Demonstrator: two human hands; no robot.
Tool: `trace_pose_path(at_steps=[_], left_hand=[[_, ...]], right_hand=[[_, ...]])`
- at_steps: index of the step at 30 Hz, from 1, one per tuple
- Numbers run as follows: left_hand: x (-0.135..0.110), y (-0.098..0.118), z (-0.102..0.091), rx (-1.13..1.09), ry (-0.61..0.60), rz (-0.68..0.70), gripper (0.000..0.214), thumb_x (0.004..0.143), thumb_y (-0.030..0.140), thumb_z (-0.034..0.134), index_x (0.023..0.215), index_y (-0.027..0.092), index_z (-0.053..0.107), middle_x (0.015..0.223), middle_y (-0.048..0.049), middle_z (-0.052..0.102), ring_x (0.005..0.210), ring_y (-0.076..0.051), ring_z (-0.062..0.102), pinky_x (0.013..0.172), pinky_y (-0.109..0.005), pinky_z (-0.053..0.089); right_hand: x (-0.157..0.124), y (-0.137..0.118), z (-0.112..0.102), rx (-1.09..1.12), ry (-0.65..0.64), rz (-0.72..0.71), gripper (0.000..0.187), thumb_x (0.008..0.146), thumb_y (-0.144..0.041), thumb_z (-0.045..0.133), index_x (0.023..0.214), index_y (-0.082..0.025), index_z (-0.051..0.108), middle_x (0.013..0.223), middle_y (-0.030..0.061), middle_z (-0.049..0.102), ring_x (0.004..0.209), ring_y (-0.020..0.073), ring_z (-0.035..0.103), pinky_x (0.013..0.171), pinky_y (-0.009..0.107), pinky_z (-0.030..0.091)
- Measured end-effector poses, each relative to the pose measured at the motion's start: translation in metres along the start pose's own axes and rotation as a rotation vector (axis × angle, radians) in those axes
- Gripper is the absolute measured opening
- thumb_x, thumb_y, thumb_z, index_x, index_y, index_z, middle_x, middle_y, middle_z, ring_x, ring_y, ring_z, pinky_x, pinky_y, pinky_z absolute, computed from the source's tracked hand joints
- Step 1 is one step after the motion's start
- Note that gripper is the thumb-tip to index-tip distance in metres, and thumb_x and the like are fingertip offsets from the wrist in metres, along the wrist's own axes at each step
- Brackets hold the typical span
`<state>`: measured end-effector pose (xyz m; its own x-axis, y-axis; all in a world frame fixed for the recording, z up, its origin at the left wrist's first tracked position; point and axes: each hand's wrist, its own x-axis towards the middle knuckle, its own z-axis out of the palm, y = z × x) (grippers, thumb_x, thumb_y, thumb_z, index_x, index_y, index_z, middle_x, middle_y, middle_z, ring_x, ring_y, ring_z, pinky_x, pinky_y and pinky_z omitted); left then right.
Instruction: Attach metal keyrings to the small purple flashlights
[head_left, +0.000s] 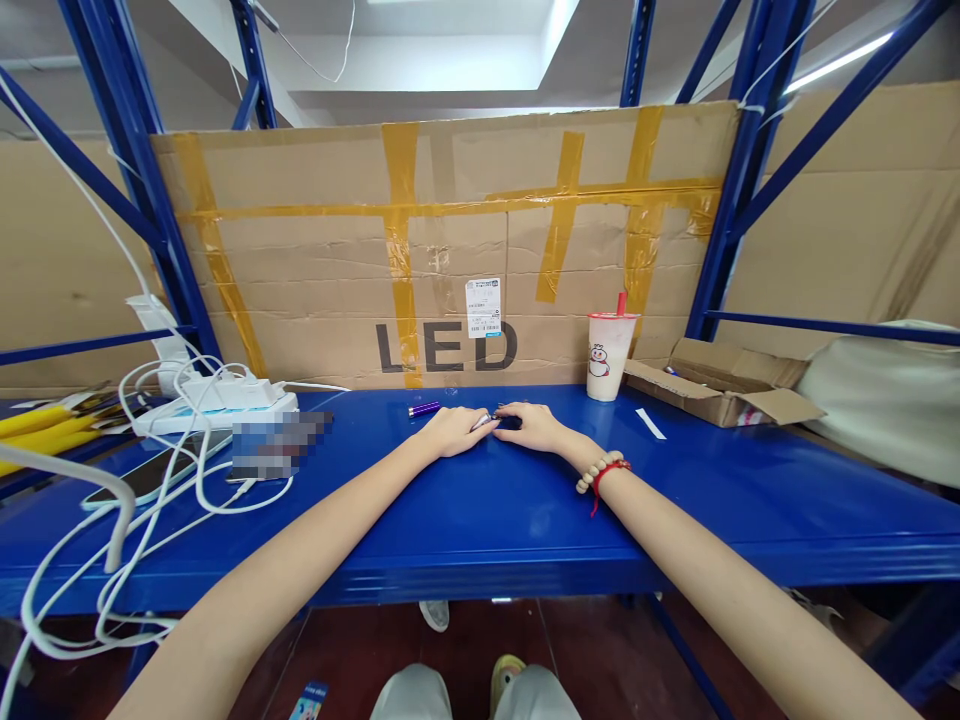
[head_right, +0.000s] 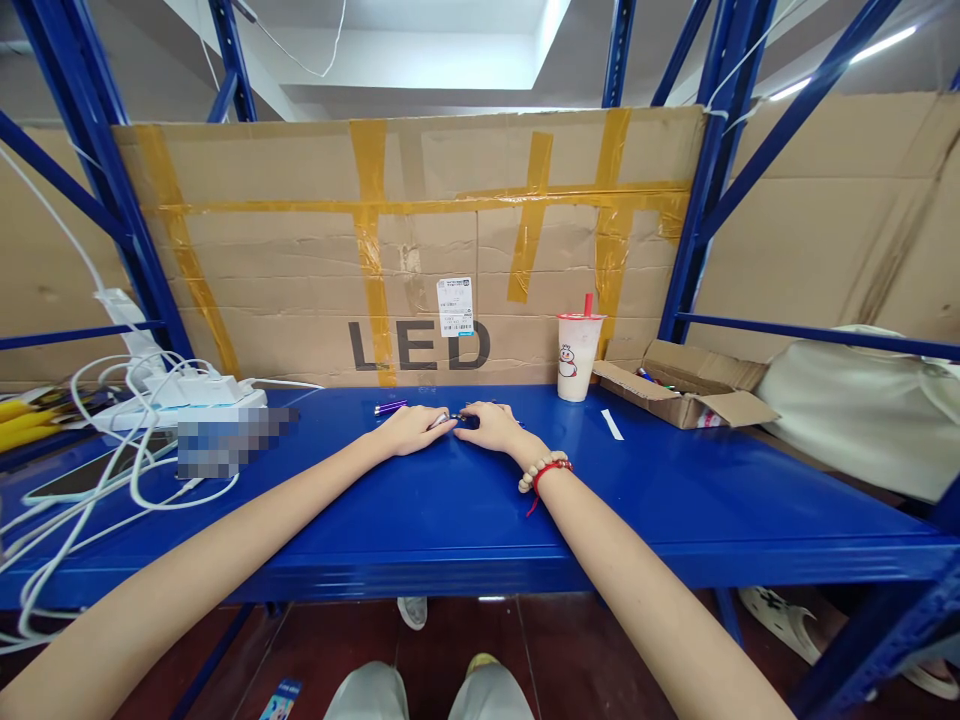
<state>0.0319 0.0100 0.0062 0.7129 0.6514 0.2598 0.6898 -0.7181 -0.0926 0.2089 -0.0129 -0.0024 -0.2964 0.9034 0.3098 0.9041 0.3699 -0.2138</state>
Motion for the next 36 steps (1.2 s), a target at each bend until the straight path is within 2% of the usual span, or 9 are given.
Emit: trace_pose_path(at_steps=[7,11,18,24,28,32,34,36], left_hand=[[0.002,-0.004,0.004,0.002,0.006,0.014,0.044,0.091,0.050,0.018,0.089,0.021,0.051,0.090,-0.0041,0.065,0.082,-0.022,0.061,0.061,-0.027,0.042],[0.002,-0.004,0.004,0.002,0.014,0.014,0.044,0.091,0.051,0.018,0.089,0.020,0.050,0.090,-0.0036,0.065,0.082,-0.022,0.061,0.060,-0.027,0.042],[0.001,-0.002,0.002,0.004,0.013,0.015,0.045,0.091,0.051,0.018,0.083,0.020,0.049,0.086,-0.0036,0.064,0.079,-0.022,0.061,0.059,-0.027,0.041],[0.001,-0.001,0.001,-0.002,0.008,0.008,0.045,0.091,0.051,0.018,0.082,0.020,0.049,0.085,-0.0039,0.064,0.077,-0.021,0.061,0.060,-0.027,0.041],[0.000,-0.001,0.002,-0.012,0.004,0.002,0.044,0.090,0.051,0.019,0.084,0.020,0.050,0.085,-0.0038,0.064,0.078,-0.022,0.061,0.060,-0.027,0.041],[0.001,-0.001,0.002,-0.006,0.011,0.007,0.045,0.090,0.051,0.018,0.083,0.020,0.050,0.084,-0.0040,0.064,0.077,-0.022,0.061,0.060,-0.027,0.041],[0.001,-0.001,0.002,-0.006,0.012,0.011,0.045,0.090,0.051,0.018,0.083,0.020,0.049,0.084,-0.0042,0.063,0.077,-0.022,0.061,0.060,-0.027,0.041],[0.001,-0.001,0.002,-0.008,0.009,0.013,0.045,0.090,0.051,0.018,0.083,0.020,0.049,0.084,-0.0044,0.063,0.077,-0.021,0.061,0.060,-0.028,0.042]], right_hand=[[0.002,0.005,0.000,0.039,0.100,-0.003,0.034,0.078,-0.028,0.053,0.110,-0.020,0.061,0.112,0.0029,0.064,0.106,0.0179,0.057,0.092,0.030,0.040],[0.002,0.006,-0.002,0.069,0.103,0.016,0.031,0.075,-0.022,0.056,0.105,-0.023,0.063,0.097,-0.0003,0.069,0.095,0.0152,0.062,0.084,0.027,0.042],[-0.001,0.001,-0.007,-0.023,0.084,0.074,0.022,0.073,-0.023,0.056,0.090,-0.024,0.069,0.091,-0.0009,0.070,0.086,0.0161,0.063,0.074,0.027,0.042],[-0.001,0.000,-0.010,-0.023,0.089,0.158,0.025,0.070,-0.023,0.057,0.093,-0.025,0.069,0.089,-0.0018,0.070,0.084,0.0154,0.061,0.073,0.026,0.040],[-0.001,0.001,-0.008,-0.025,0.093,0.167,0.027,0.071,-0.024,0.056,0.096,-0.026,0.067,0.094,-0.0003,0.068,0.088,0.0164,0.060,0.076,0.028,0.040],[0.000,0.004,-0.003,-0.046,0.131,0.134,0.043,0.071,-0.028,0.058,0.114,-0.024,0.058,0.117,0.0049,0.057,0.107,0.0216,0.050,0.085,0.035,0.038],[0.001,0.006,0.001,-0.044,0.102,0.125,0.048,0.073,-0.031,0.057,0.120,-0.023,0.054,0.124,0.0062,0.053,0.113,0.0236,0.046,0.090,0.039,0.036],[0.003,0.008,0.004,-0.037,0.041,0.109,0.042,0.076,-0.034,0.053,0.117,-0.024,0.056,0.126,0.0052,0.052,0.116,0.0243,0.044,0.092,0.042,0.034]])
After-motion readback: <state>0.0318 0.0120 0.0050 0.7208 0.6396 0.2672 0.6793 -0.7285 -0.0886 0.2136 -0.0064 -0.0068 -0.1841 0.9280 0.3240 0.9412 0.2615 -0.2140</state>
